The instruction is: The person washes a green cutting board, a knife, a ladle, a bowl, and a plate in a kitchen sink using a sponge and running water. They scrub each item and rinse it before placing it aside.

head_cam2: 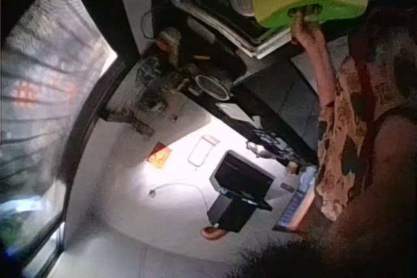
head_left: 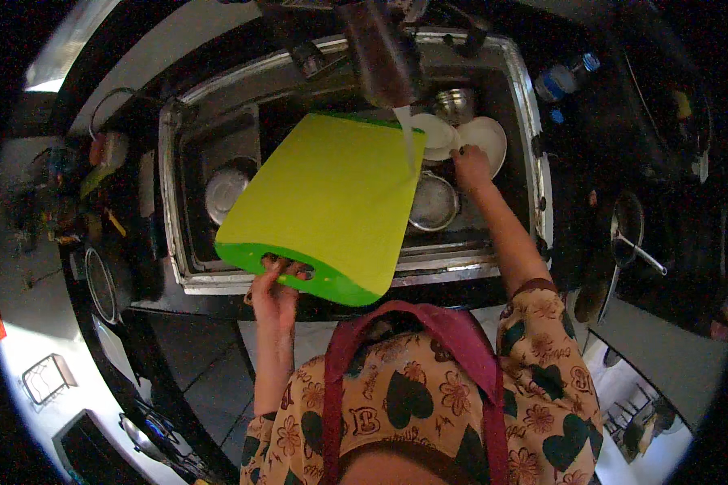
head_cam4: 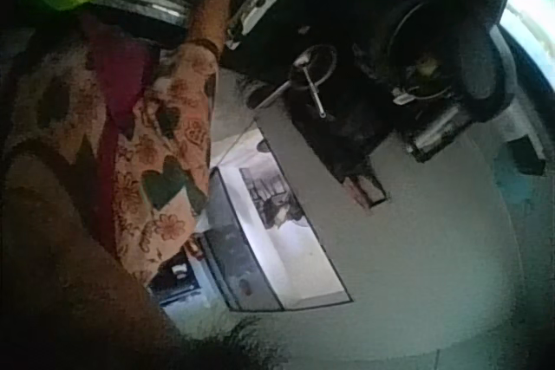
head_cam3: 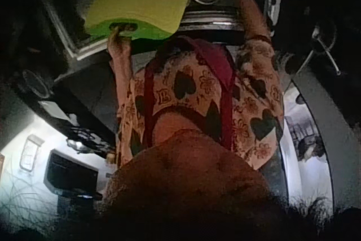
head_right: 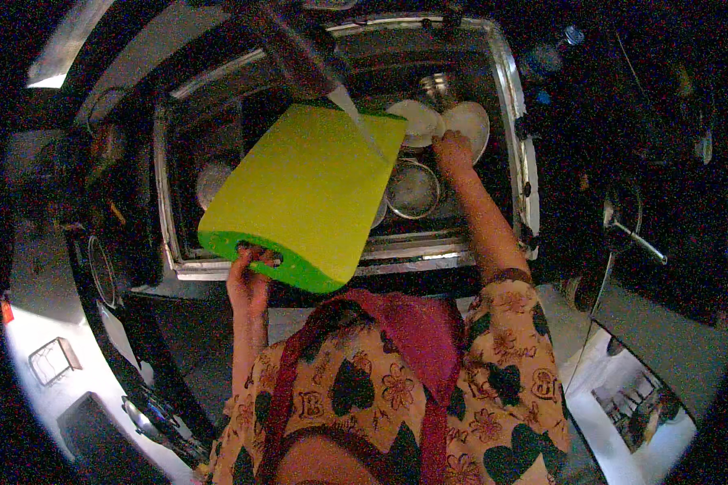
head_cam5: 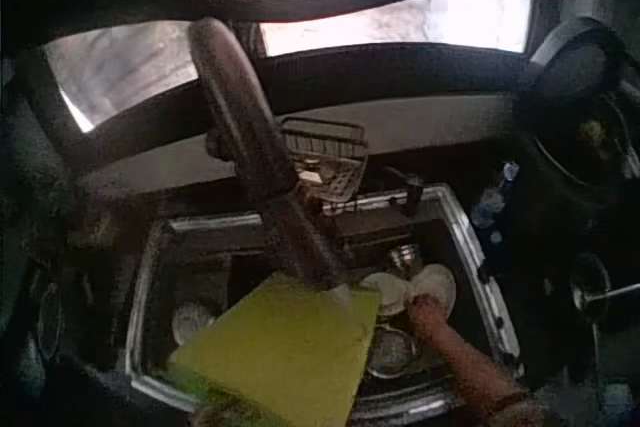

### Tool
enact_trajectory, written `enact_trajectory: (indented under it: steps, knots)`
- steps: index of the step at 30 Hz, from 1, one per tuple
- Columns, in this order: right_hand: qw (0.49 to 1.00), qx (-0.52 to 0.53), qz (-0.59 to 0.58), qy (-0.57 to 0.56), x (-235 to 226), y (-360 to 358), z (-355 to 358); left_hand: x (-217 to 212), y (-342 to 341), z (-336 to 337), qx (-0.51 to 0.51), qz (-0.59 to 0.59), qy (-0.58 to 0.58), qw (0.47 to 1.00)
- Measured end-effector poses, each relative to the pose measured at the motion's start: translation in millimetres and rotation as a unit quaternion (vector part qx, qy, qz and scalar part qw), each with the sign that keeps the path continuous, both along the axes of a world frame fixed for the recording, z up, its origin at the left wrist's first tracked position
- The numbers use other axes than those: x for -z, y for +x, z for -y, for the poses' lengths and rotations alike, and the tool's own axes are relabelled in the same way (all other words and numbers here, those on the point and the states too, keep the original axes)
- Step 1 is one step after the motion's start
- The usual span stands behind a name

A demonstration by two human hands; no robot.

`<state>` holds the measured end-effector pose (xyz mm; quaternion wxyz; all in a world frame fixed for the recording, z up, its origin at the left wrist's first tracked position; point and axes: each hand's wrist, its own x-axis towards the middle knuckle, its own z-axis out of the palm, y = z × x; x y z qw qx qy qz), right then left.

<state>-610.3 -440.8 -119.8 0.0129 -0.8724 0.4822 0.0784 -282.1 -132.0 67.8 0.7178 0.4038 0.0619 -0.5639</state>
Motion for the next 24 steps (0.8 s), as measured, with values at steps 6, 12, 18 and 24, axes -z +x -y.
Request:
enact_trajectory:
  steps: [6, 12, 18, 24]
  knots:
    - [0.996, 0.047, 0.073, 0.013, -95.7, 12.7, 5.4, 26.7, -22.3, 0.5, 0.024, 0.018, 0.070, 0.997]
    - [0.962, -0.206, 0.170, 0.055, -228.9, 50.9, -37.9, 70.6, -61.5, -4.1, 0.111, -0.023, 0.038, 0.993]
    - [0.898, -0.353, 0.254, 0.067, -147.0, 102.9, -90.4, 55.4, -82.2, 7.6, 0.174, -0.001, 0.091, 0.980]
    - [0.923, -0.258, 0.250, 0.141, -114.0, 109.4, -87.0, 44.0, -56.5, -10.8, 0.458, 0.142, 0.187, 0.858]
